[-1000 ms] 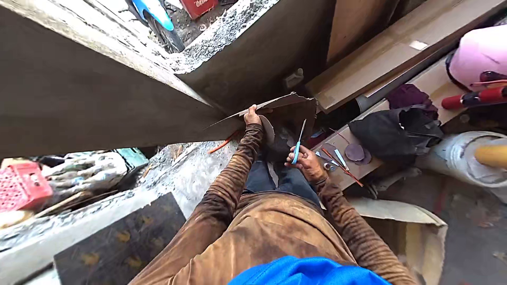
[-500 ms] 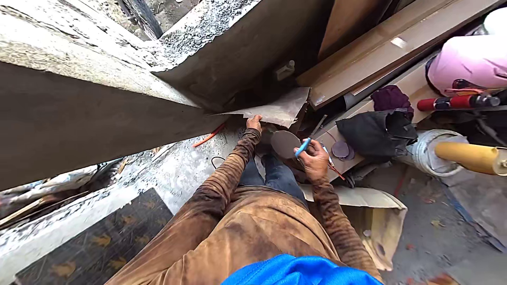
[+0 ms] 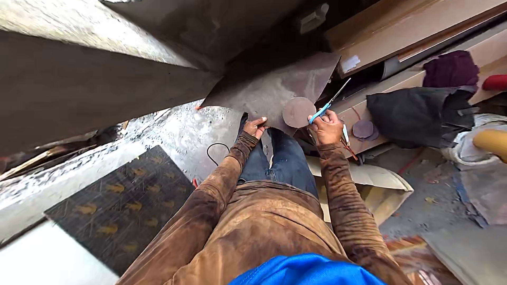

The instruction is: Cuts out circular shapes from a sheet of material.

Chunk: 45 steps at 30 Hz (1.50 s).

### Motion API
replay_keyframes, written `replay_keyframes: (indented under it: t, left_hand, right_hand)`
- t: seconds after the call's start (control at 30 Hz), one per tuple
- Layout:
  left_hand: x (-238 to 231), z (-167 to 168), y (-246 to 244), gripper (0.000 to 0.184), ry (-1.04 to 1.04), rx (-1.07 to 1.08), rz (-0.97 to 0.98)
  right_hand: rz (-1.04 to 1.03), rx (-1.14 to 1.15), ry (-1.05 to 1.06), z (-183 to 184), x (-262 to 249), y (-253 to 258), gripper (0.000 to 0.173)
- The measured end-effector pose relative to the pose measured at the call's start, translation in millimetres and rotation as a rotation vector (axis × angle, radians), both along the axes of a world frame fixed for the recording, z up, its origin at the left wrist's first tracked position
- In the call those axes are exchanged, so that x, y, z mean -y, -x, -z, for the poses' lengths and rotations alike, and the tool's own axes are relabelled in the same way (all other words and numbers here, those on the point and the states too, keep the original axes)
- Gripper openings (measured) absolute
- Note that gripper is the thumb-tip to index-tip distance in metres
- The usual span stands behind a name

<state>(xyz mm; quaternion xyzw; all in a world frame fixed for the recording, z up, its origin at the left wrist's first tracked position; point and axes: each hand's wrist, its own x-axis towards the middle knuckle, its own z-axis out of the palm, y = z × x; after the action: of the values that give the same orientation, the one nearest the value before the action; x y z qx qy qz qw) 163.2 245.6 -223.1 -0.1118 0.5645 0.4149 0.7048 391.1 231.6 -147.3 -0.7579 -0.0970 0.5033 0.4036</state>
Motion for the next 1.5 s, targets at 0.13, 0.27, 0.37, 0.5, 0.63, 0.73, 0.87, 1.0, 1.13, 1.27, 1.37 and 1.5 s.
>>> replay_keyframes:
  t: [0.13,0.27,0.37,0.5,0.63,0.73,0.87,1.0,1.13,1.27,1.37,1.5]
  left_hand:
    - [6.1,-3.1,4.6,0.026,-0.034,0.109,-0.034]
    - [12.2,-0.1,-3.7,0.024,-0.045,0.158,-0.074]
    - [19.9,0.1,-12.9,0.024,-0.039,0.124,-0.105]
    - [29.2,-5.0,-23.9,0.027,-0.048,0.092,-0.088]
    - [35.7,-7.2,-43.0,0.029,-0.074,0.064,-0.018]
    - [42.5,-0.2,-64.2,0.027,-0.03,-0.007,0.089]
    - [54.7,11.0,-76.7,0.031,0.024,0.022,-0.031]
    - [55.6,11.3,-70.4,0.027,0.018,0.063,-0.082]
    - [58.7,6.6,-65.4,0.027,-0.01,0.043,-0.011]
    - [63.3,7.7,-63.2,0.028,-0.049,0.037,0.058]
    - [63.4,9.2,-63.2,0.029,-0.056,0.047,0.04]
    - [62.0,9.4,-64.2,0.033,-0.058,0.014,0.052]
  right_hand:
    - [0.009,0.011,0.065,31.0,20.3,3.7,0.053]
    - [0.024,0.004,0.068,47.4,31.4,0.3,0.054]
    - [0.012,0.007,0.077,44.5,33.4,-0.8,0.053]
    - [-0.092,0.059,0.093,39.1,37.4,-2.5,0.055]
    - [-0.283,0.159,0.12,37.6,44.3,1.2,0.051]
    - [-0.307,0.115,0.095,38.0,45.2,11.6,0.052]
    - [-0.302,0.049,0.11,46.6,51.3,23.7,0.053]
    - [-0.281,0.008,0.145,47.5,60.3,9.0,0.052]
    - [-0.367,0.128,0.054,47.0,70.3,-24.9,0.051]
    - [-0.456,0.209,0.025,36.5,66.7,-35.4,0.052]
    - [-0.407,0.214,0.055,35.2,59.7,-27.7,0.049]
    - [-0.341,0.122,0.148,44.3,46.6,-13.3,0.053]
